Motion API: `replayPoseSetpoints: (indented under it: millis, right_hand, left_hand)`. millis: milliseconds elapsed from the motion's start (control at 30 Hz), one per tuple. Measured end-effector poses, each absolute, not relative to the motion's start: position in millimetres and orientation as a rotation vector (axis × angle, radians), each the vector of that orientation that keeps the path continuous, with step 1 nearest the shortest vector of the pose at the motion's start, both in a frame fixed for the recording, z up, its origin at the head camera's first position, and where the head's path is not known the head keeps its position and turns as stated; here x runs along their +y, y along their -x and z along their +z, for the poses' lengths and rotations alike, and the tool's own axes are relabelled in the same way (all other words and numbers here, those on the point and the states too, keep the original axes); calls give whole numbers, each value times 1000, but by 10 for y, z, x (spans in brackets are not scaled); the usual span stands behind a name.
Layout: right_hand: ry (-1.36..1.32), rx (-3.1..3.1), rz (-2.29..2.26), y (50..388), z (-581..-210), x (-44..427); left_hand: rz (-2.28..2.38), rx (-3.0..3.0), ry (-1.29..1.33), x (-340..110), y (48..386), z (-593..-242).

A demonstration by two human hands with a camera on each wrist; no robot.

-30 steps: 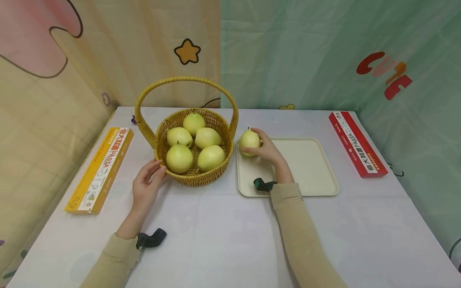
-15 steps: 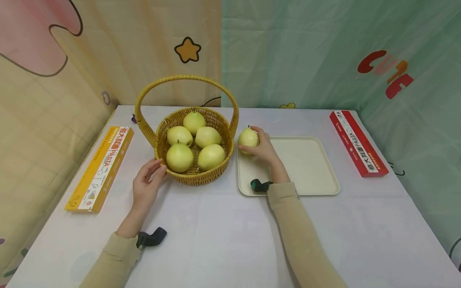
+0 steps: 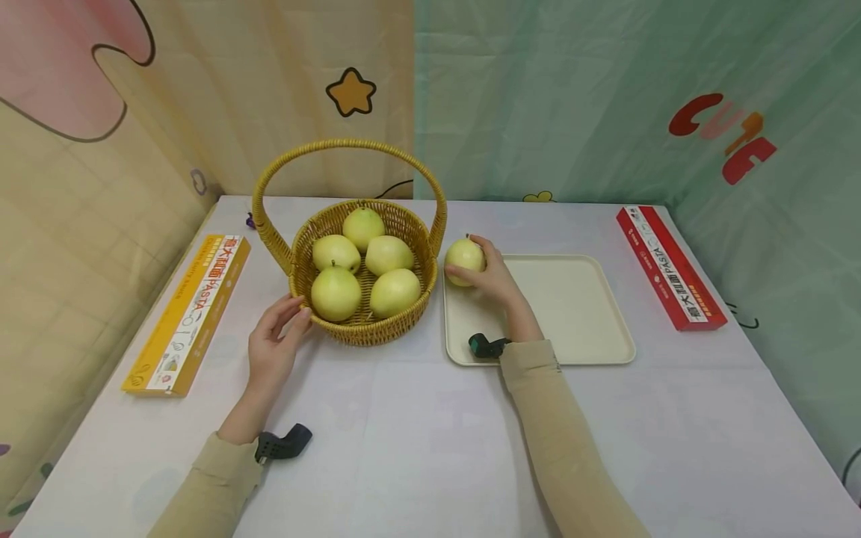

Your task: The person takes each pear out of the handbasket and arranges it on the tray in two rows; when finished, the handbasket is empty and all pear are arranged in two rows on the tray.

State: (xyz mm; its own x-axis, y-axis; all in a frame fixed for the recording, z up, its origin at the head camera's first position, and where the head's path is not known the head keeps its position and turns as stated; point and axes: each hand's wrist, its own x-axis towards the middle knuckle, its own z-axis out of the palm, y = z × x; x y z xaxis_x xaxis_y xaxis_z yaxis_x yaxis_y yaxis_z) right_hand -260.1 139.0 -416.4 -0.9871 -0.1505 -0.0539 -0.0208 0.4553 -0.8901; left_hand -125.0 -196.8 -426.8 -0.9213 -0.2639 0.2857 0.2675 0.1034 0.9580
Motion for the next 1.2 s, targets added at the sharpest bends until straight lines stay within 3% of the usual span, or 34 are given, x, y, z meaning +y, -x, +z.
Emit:
replayPoseSetpoints:
  millis: [1200]
  right_hand:
    - [155,2562,-1586,2573,-4059,1458]
  left_hand:
    - [-1871,-1986,36,-1972,1248,-4276]
